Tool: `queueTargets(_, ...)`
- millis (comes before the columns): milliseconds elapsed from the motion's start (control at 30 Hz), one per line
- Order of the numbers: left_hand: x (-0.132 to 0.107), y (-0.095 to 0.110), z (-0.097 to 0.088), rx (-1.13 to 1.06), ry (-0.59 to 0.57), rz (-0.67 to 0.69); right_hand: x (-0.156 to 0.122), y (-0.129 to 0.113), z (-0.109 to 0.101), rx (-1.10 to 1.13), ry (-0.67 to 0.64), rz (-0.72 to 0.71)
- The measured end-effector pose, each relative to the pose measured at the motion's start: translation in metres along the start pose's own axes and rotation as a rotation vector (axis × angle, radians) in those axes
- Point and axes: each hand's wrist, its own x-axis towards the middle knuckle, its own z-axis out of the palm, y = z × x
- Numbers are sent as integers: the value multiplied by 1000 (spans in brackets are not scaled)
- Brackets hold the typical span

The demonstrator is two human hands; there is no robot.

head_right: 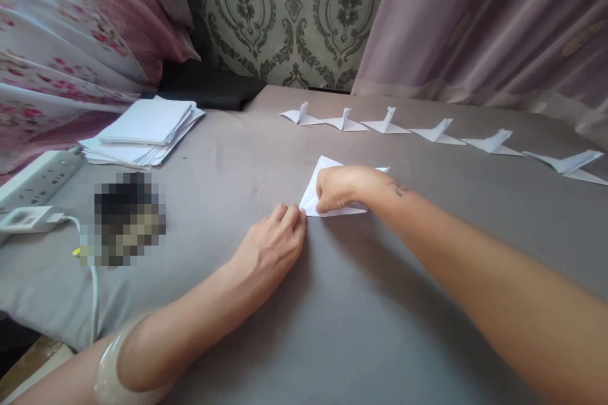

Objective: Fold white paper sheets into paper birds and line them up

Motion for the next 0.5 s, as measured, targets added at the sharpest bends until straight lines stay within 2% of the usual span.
queueTargets(167, -9, 14, 10, 131, 123, -7, -1, 1, -1, 31, -17, -31)
queueTargets(500, -15, 16, 11, 77, 53, -65, 3, 6, 2, 51, -9, -66)
